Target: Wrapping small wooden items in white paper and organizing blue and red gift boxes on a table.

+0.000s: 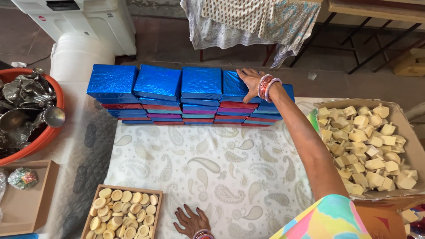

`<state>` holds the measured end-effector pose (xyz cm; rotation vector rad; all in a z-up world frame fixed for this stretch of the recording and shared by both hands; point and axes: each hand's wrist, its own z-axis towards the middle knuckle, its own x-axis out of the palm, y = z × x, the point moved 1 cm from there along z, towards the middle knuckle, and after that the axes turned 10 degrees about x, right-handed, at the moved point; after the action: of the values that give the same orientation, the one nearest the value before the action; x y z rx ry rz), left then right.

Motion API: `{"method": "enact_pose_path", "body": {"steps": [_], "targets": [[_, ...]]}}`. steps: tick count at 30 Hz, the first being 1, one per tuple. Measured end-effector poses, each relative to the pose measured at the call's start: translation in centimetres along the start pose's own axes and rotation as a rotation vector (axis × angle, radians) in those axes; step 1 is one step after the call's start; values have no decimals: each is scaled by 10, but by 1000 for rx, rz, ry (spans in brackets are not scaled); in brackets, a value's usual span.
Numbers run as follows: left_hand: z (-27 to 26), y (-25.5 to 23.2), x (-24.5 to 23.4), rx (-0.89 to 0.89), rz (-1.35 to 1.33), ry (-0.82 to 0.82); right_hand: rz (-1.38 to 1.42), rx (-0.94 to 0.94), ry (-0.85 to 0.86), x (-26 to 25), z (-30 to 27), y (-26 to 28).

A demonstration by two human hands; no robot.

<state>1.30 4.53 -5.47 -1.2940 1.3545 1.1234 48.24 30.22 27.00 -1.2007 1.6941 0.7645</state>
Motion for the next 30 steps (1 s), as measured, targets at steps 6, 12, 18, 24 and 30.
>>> {"method": "enact_pose_path", "body": {"steps": [6, 12, 18, 24, 30], "targets": [[-1, 0, 0, 13, 32, -14, -28, -23, -93, 6, -11, 7], [0, 0, -13, 3, -43, -22, 38, -18, -241, 31, -18, 9], [-4, 4, -6, 36, -163, -158, 33, 46, -734, 174, -97, 83], [-5, 6, -7, 75, -143, -142, 295, -69, -154, 426, -292, 157], [-6, 11, 6, 114, -234, -220, 173, -45, -378, 560, -429, 148]]}}
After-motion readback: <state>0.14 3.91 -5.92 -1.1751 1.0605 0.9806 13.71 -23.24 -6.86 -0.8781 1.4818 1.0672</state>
